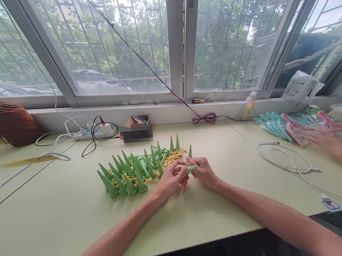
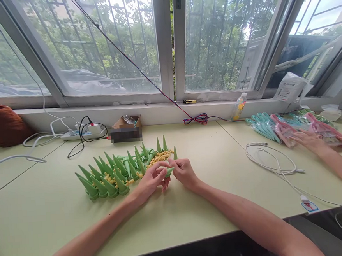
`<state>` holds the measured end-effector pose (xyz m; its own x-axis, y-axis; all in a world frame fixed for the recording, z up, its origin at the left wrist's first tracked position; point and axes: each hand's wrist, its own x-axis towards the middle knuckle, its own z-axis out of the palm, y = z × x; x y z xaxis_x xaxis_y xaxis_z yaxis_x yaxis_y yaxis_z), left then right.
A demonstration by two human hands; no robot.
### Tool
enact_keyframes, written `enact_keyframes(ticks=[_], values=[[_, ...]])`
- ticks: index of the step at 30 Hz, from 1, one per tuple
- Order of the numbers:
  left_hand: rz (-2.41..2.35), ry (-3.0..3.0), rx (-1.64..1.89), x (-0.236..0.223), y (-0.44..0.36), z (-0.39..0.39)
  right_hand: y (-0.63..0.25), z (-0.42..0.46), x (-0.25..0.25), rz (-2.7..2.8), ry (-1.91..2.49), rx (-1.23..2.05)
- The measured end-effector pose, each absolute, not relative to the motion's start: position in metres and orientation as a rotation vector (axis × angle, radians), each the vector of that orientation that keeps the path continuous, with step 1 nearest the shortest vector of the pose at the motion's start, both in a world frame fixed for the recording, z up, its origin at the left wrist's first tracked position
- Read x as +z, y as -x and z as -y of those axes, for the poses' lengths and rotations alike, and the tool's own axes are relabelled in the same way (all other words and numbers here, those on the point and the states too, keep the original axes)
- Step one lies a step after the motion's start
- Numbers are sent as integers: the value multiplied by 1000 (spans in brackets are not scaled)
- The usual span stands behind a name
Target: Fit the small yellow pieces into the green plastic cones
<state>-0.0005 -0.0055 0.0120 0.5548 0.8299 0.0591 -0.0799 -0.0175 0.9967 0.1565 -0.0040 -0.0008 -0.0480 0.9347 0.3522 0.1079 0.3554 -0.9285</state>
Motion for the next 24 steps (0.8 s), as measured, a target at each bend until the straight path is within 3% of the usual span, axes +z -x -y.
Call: enact_keyframes(ticks=[11, 24], values=[[-703, -1446, 852, 5, 2, 2, -157, 3, -4, 1495, 986, 916], [-781, -1887, 895, 4, 5, 6, -159, -5, -13, 1637, 1027, 915]])
